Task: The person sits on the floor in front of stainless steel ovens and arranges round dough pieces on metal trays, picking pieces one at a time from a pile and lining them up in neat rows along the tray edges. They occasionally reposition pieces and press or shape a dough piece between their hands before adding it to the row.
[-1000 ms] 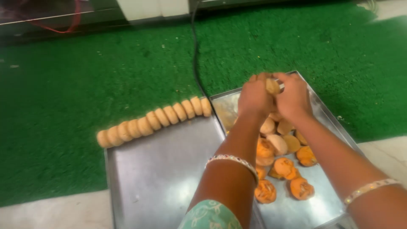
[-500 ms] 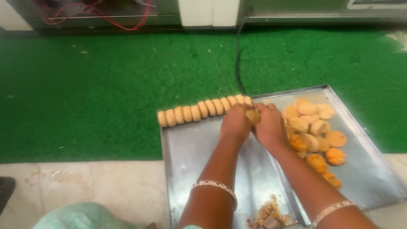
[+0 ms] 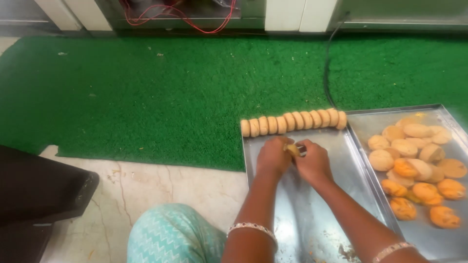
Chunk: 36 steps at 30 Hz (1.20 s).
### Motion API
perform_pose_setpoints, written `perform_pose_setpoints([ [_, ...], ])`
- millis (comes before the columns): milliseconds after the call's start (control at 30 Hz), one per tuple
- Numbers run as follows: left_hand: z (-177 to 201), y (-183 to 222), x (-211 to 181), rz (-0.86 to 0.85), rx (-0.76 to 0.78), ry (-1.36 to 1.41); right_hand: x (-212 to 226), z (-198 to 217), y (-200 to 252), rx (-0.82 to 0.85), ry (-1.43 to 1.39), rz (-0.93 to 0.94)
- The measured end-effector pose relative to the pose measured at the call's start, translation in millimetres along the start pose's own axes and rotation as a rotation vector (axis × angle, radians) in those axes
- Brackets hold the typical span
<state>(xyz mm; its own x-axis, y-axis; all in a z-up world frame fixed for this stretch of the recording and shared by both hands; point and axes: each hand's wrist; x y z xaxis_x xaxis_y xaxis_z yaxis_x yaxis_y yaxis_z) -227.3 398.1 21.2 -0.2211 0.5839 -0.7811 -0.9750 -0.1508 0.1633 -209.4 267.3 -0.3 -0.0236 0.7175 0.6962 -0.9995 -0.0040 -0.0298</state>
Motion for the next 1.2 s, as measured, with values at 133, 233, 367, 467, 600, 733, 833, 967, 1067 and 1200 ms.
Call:
perform_pose_setpoints([
  [133,28,8,4,0.030,0.035,-0.058,10,-24,3,0.055,-0.039,-0.051],
  [233,30,0,27,0.019,0.044,-0.113,13,-44,4,0.057,-0.081,-0.030],
  [367,29,-8,45,-0.080,0.038,-0.152,17,-61,-2,0.087,-0.066,-0.016],
  [467,43,0,40,-0.063,0.020,-0.179,19,-71,-5,0.084,-0.063,-0.009],
  [600,40,-10,52,-0.159,-0.128,-0.254,27,-77,-10,0.091,-0.130,-0.009],
  [733,34,-26,63,-0.284,-0.241,-0.306,47,-77,-12,0.101,-0.063,0.010],
  [833,44,-28,59,-0.265,-0.257,-0.359,57,-78,-13,0.109,-0.130,-0.047],
  [967,57,-24,54,-0.121,-0.141,-0.297,55,-84,-21,0.097,-0.090,0.024],
  [1067,55,-24,60,-0.102,-0.162,-0.239,51,-86,-27,0.099,-0.026,0.063],
  [1200,60,-23,64,-0.173,-0.265,-0.209,52,-87,-31,0.135,-0.041,0.048],
])
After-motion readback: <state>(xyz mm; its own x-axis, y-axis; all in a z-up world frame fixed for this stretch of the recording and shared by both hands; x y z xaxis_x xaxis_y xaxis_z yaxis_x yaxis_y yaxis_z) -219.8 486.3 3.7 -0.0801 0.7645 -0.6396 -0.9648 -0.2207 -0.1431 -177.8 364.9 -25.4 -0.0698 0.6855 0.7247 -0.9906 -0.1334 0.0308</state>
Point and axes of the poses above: each hand's wrist, its own y-axis away from the middle knuckle, its own z-axis out of the back of the hand, x = y × z, and after that the axes turned 2 degrees about z, right-handed
